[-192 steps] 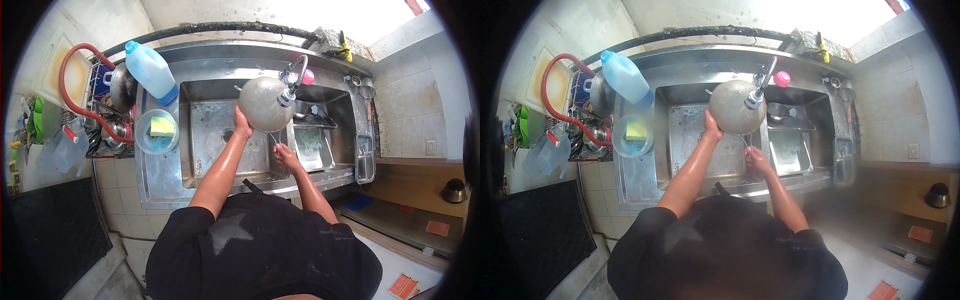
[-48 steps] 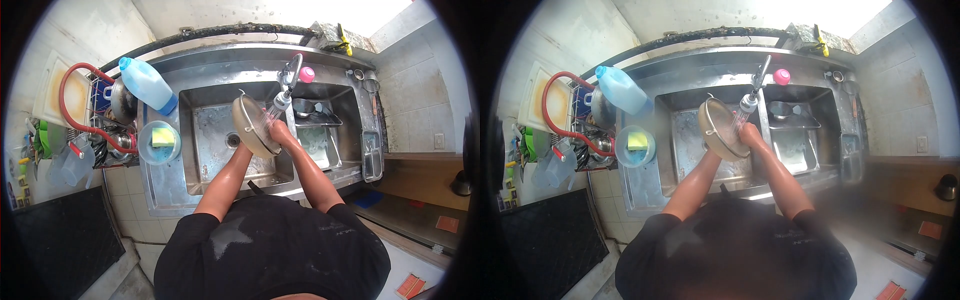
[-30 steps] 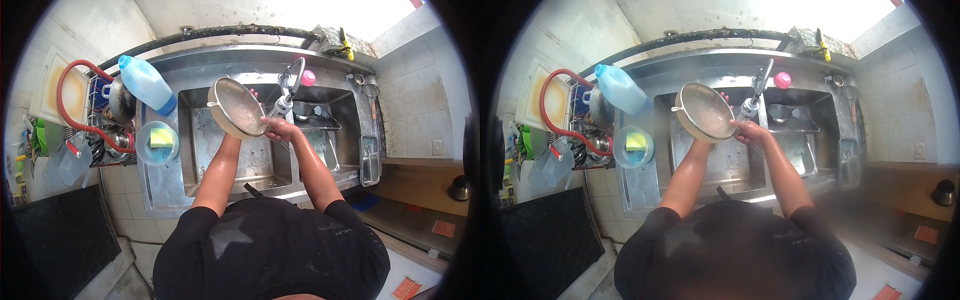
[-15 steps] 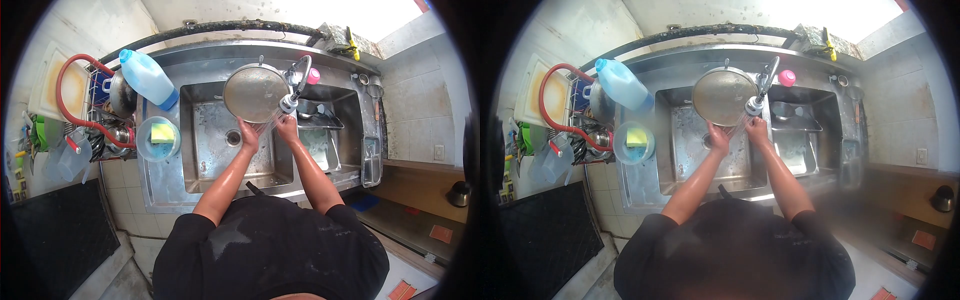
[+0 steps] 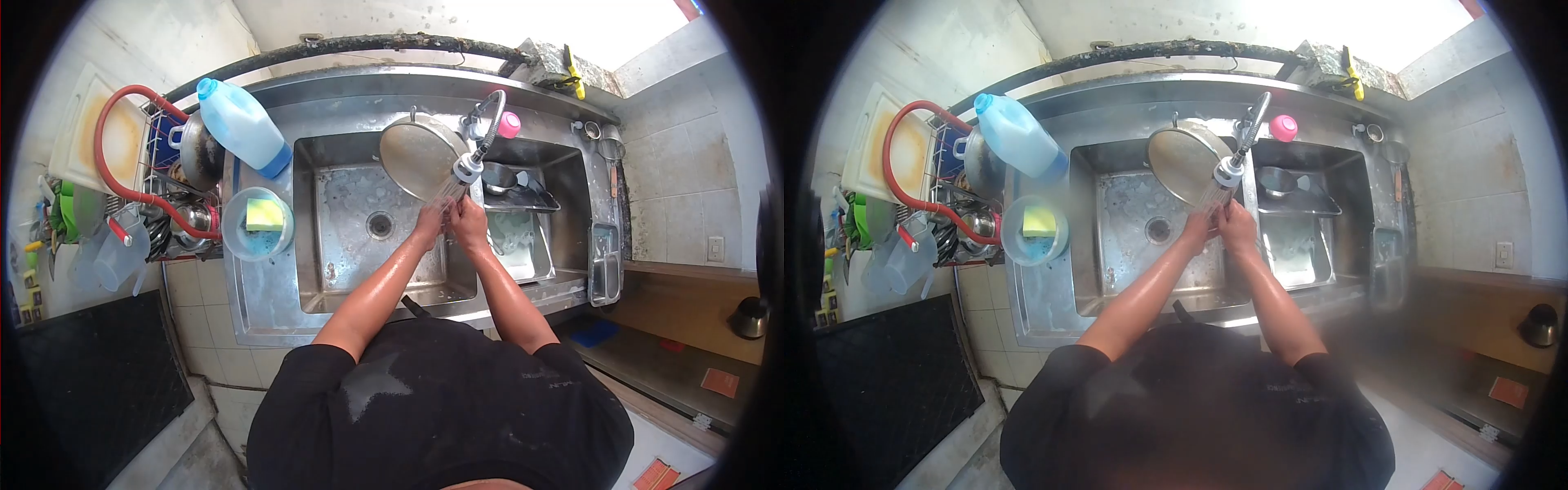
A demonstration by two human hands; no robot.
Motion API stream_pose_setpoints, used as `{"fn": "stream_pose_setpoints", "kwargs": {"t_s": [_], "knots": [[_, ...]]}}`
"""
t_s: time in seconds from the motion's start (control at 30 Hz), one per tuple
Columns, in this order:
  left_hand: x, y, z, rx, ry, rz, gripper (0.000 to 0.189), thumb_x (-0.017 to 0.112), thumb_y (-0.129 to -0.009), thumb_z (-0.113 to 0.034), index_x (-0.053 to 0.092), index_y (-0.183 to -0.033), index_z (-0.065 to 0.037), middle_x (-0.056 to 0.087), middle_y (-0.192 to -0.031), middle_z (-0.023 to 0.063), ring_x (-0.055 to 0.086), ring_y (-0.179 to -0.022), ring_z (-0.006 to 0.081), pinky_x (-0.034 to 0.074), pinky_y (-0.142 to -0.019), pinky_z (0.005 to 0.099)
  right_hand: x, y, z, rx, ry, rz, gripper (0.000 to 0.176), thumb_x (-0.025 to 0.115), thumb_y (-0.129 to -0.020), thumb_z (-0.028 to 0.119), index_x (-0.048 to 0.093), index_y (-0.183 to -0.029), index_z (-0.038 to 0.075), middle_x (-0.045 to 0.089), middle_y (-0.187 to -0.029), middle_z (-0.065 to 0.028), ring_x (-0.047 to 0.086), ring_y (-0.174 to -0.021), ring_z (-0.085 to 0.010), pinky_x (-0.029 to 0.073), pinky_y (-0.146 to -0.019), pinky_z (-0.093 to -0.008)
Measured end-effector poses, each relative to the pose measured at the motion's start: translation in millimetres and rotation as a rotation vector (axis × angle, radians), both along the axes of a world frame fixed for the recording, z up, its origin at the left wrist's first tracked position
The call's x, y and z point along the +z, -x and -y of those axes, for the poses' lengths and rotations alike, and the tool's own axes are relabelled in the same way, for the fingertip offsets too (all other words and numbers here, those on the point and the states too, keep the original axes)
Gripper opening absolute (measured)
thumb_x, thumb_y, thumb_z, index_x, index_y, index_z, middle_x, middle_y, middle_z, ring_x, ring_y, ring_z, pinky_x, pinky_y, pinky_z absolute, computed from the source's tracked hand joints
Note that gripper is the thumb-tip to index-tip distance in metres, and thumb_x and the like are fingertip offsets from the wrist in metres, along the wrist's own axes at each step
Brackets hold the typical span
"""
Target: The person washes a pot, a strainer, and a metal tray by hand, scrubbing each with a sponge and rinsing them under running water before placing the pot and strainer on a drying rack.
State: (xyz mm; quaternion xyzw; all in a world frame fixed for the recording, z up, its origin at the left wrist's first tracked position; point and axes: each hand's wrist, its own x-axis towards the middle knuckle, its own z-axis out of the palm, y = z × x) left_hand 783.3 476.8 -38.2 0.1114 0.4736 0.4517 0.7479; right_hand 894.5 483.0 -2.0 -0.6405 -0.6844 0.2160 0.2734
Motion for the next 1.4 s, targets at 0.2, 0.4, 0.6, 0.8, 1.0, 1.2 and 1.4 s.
{"fn": "stream_pose_setpoints", "kwargs": {"t_s": [0.2,0.4,0.6,0.8,1.0,1.2,1.4], "knots": [[-48.1,11.4,-16.4,0.101,0.013,-0.257,0.034,0.045,-0.099,-0.033,0.059,-0.117,-0.008,0.065,-0.109,0.0061,0.062,-0.094,0.0152,0.048,-0.073,0.0314,-4.7,1.1,7.1,-0.036,0.011,-0.005,0.034,0.062,-0.093,0.031,0.056,-0.078,0.000,0.060,-0.068,-0.0197,0.060,-0.067,-0.0405,0.045,-0.059,-0.0465],[-40.1,26.9,6.6,-0.107,0.046,-0.105,0.034,0.043,-0.099,-0.035,0.060,-0.111,-0.008,0.066,-0.103,0.0040,0.062,-0.089,0.0180,0.045,-0.077,0.0356,-34.4,5.8,12.0,-0.066,0.040,-0.241,0.039,0.063,-0.093,0.030,0.054,-0.074,-0.003,0.057,-0.063,-0.0200,0.057,-0.059,-0.0373,0.044,-0.057,-0.0443],[-61.7,31.5,27.5,0.089,0.023,-0.633,0.042,0.043,-0.100,-0.036,0.056,-0.105,0.004,0.067,-0.081,0.0128,0.065,-0.072,0.0201,0.050,-0.068,0.0393,-41.6,23.9,57.2,-0.092,0.042,-0.302,0.041,0.061,-0.096,0.027,0.052,-0.072,-0.005,0.051,-0.057,-0.0168,0.044,-0.049,-0.0267,0.039,-0.051,-0.0395],[-61.4,34.4,13.6,-0.236,-0.005,-0.461,0.037,0.052,-0.097,-0.028,0.053,-0.110,0.006,0.068,-0.084,0.0180,0.068,-0.071,0.0244,0.052,-0.063,0.0387,-20.5,10.7,75.0,-0.219,0.096,-0.267,0.047,0.059,-0.098,0.032,0.047,-0.066,-0.001,0.047,-0.054,-0.0089,0.039,-0.054,-0.0146,0.037,-0.050,-0.0372],[-72.6,-20.9,17.5,0.185,-0.196,-0.805,0.027,0.058,-0.090,-0.021,0.062,-0.087,0.006,0.067,-0.086,0.0228,0.067,-0.085,0.0323,0.050,-0.075,0.0438,-49.4,6.9,64.1,-0.275,-0.014,-0.399,0.045,0.057,-0.099,0.033,0.049,-0.070,-0.001,0.051,-0.057,-0.0066,0.046,-0.054,-0.0146,0.040,-0.051,-0.0357],[-67.8,59.1,-7.4,-0.083,-0.158,-0.211,0.051,0.066,-0.088,-0.041,0.060,-0.124,-0.005,0.064,-0.115,0.0148,0.061,-0.106,0.0225,0.046,-0.092,0.0397,-41.0,-2.6,67.6,-0.184,0.161,-0.593,0.042,0.058,-0.099,0.035,0.044,-0.070,0.009,0.045,-0.058,0.0004,0.044,-0.050,-0.0104,0.038,-0.047,-0.0295],[22.2,109.3,4.6,0.093,-0.398,0.729,0.084,0.037,-0.091,-0.073,0.037,-0.146,-0.010,0.045,-0.145,0.0099,0.045,-0.130,0.0266,0.037,-0.107,0.0414,11.8,-23.2,30.7,-0.142,1.093,-1.015,0.039,0.052,-0.097,0.038,0.035,-0.066,0.020,0.029,-0.054,0.0074,0.023,-0.042,-0.0058,0.016,-0.038,-0.0241]]}}
